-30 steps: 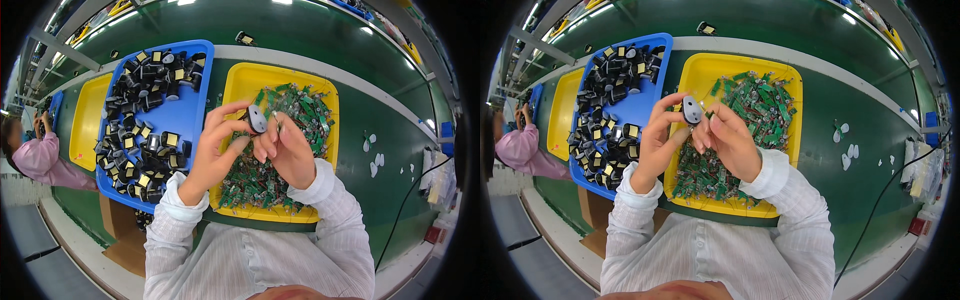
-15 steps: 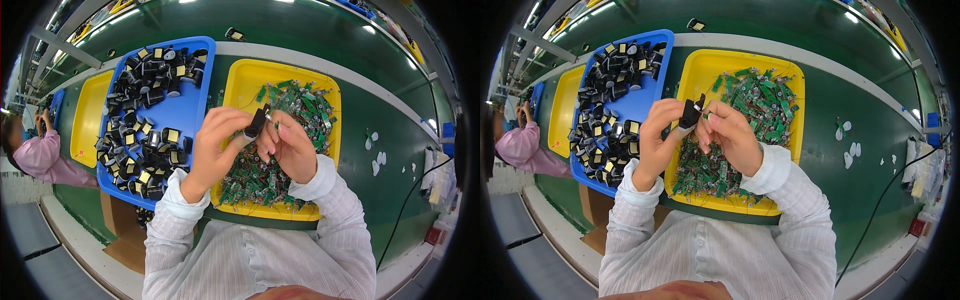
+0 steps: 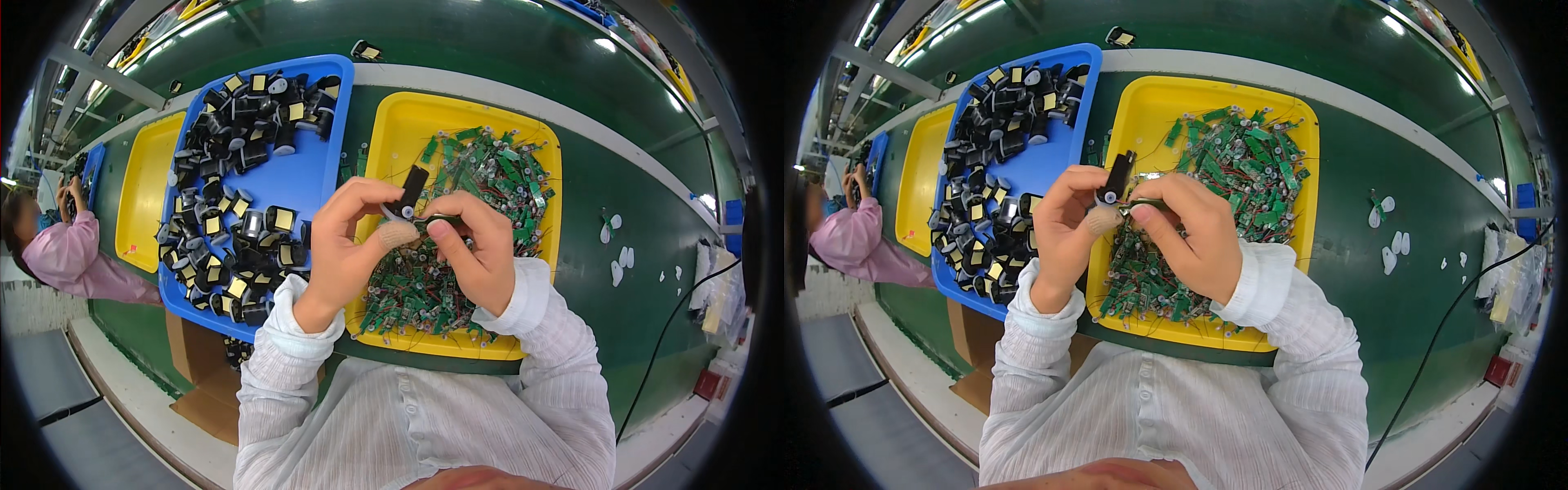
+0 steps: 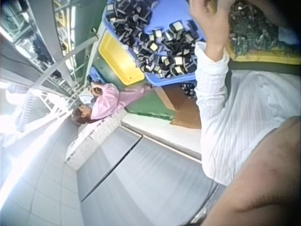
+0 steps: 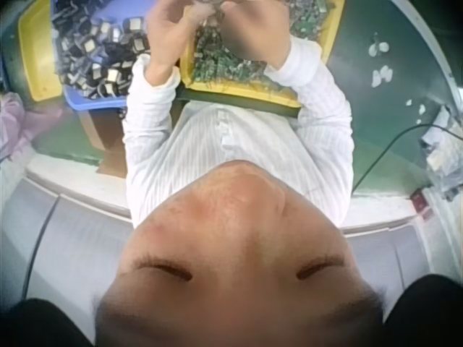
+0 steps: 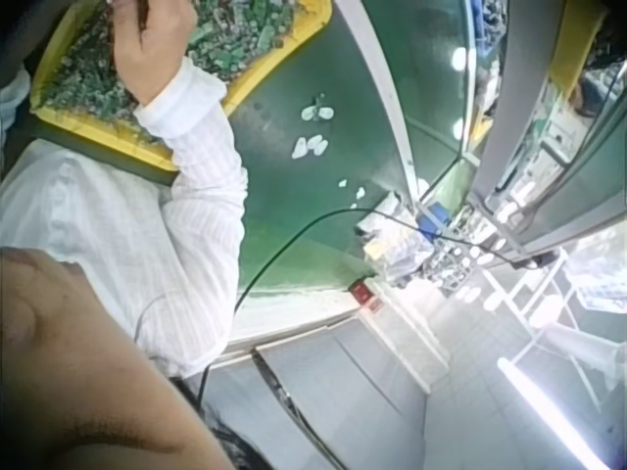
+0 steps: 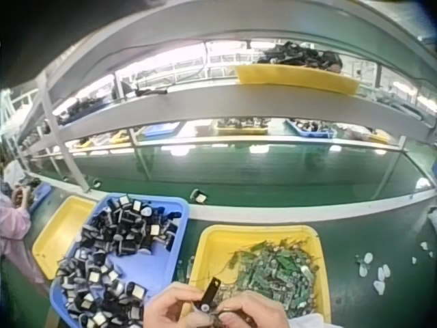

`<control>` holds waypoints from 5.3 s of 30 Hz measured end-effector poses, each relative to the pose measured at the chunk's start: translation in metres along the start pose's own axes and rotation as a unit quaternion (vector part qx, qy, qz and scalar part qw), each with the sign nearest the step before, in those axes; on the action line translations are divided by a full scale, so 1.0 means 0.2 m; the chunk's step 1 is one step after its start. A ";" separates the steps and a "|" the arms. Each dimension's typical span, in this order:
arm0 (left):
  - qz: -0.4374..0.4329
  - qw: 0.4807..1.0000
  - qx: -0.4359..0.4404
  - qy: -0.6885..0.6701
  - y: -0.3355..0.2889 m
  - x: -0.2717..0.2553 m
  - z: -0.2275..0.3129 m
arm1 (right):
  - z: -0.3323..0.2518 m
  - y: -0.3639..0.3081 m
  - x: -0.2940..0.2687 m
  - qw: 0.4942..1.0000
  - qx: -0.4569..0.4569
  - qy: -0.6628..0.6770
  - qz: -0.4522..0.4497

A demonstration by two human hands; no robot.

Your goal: The person repeatedly picks small black plastic housings from a blue tray and green circuit boards from a yellow tray, then inserts the boards into the housings by hand. The assembled units are placed back into the blue tray. The process is continuous and repetitive throughout the clip.

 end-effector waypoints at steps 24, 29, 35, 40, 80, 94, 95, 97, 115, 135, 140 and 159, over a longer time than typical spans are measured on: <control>0.003 0.999 0.000 -0.035 -0.01 0.03 0.02 | -0.07 0.00 -0.05 0.926 -0.308 -0.171 0.137; 0.027 0.999 0.008 -0.041 -0.02 0.04 0.03 | -0.07 -0.01 -0.03 0.903 -0.346 -0.215 0.138; 0.035 0.999 0.041 -0.003 -0.02 0.04 0.04 | -0.08 -0.02 -0.01 0.896 -0.357 -0.232 0.121; 0.039 0.997 0.065 0.020 -0.02 0.04 0.06 | -0.07 0.00 -0.02 0.942 -0.273 -0.174 0.094; -0.015 0.998 0.051 0.031 -0.01 0.02 0.03 | 0.07 0.01 0.01 1.000 -0.007 0.024 0.012; -0.013 0.998 -0.068 -0.001 0.01 -0.01 0.03 | 0.12 0.03 0.01 0.973 0.105 0.205 -0.030; -0.022 0.995 -0.094 -0.013 0.01 -0.01 0.02 | 0.12 0.03 0.01 0.970 0.113 0.215 -0.033; -0.040 0.988 -0.145 -0.039 0.00 -0.01 -0.01 | 0.12 0.03 0.01 0.947 0.161 0.273 -0.049; -0.025 0.994 -0.097 -0.036 -0.02 0.05 0.00 | 0.13 0.04 0.02 0.915 0.199 0.341 -0.086; -0.046 0.998 -0.027 0.023 0.01 0.04 -0.02 | 0.02 0.02 0.01 0.985 -0.084 -0.152 -0.016; -0.086 0.985 0.007 0.148 0.02 0.01 0.01 | -0.01 0.02 0.02 0.973 -0.128 -0.193 -0.007; -0.020 0.925 0.112 0.362 0.13 -0.16 0.00 | 0.02 0.17 -0.05 0.978 0.161 0.102 -0.084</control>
Point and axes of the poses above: each hand's wrist, its own y-axis towards the middle knuckle, its own x-axis out of the palm, z = x × y, the point moved 4 cm from there along y, towards the middle knuckle, and after that the axes turned 3 degrees about z, right-handed, at the moved point
